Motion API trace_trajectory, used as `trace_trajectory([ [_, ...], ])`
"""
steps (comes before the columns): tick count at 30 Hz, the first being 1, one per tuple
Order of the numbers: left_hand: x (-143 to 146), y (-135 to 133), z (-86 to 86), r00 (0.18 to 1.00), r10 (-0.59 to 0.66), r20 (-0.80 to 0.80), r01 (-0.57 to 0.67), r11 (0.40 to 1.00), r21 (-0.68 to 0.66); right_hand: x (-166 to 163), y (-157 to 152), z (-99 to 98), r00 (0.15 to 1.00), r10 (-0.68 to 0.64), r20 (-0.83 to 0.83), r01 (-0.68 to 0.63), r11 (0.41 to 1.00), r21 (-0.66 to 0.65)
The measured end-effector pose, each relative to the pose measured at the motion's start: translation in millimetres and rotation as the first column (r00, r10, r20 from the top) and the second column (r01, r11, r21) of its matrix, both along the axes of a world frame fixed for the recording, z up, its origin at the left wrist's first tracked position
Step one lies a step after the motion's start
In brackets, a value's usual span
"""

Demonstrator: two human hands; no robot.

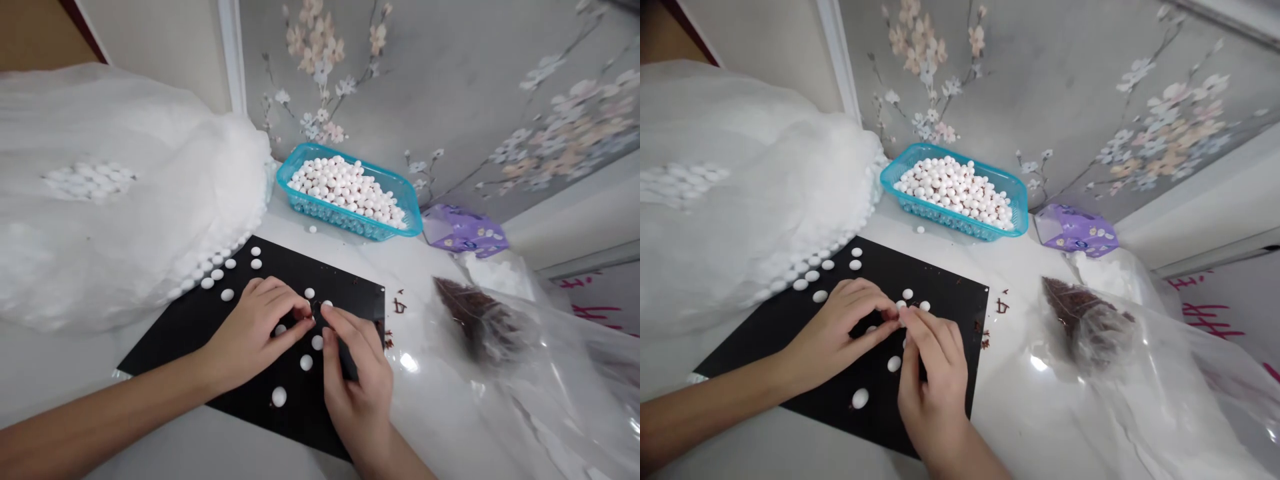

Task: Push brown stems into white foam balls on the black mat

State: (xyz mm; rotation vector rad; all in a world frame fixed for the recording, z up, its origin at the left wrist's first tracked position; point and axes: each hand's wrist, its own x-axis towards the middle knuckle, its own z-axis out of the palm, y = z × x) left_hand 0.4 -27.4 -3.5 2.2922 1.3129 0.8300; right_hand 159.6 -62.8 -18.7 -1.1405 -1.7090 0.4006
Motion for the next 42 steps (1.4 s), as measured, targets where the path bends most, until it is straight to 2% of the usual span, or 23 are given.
trace_trajectory([
  [5, -1, 0, 4.5, 0.997, -0.076, -0.033, 0.074, 0.996, -0.045, 6, 8, 0.7, 0.984, 0.178, -0.016, -0.178, 0.984, -0.015],
  [9, -1, -1, 4.2, 0.996, -0.092, 0.011, 0.092, 0.995, -0.049, 12, 14, -0.5, 0.975, 0.22, 0.041, -0.222, 0.974, 0.049],
  [17, -1, 0, 2.5, 0.992, -0.112, 0.051, 0.116, 0.991, -0.068, 13, 12, -2.0, 0.974, 0.209, 0.093, -0.219, 0.968, 0.122],
  [24, -1, 1, 1.1, 0.993, -0.096, 0.067, 0.104, 0.987, -0.125, 14, 14, 2.4, 0.987, 0.151, 0.057, -0.15, 0.989, -0.015],
  [28, 1, 1, 2.7, 0.991, -0.095, 0.1, 0.107, 0.986, -0.125, 14, 12, 4.0, 0.987, 0.138, 0.083, -0.135, 0.99, -0.032],
  [31, 1, 0, 2.9, 0.998, -0.037, 0.045, 0.041, 0.995, -0.095, 16, 13, 3.3, 0.989, 0.121, 0.087, -0.116, 0.992, -0.057],
  [35, 0, -3, -0.9, 0.989, 0.099, -0.106, -0.094, 0.994, 0.05, 21, 15, 0.2, 0.994, 0.026, 0.108, -0.021, 0.999, -0.046],
  [38, 1, -3, -4.7, 0.978, 0.105, -0.182, -0.085, 0.99, 0.113, 23, 16, -1.7, 0.985, 0.036, 0.169, -0.035, 0.999, -0.008],
  [42, 2, -1, -6.8, 0.976, 0.078, -0.202, -0.058, 0.993, 0.1, 22, 17, -2.3, 0.975, 0.098, 0.198, -0.082, 0.993, -0.085],
])
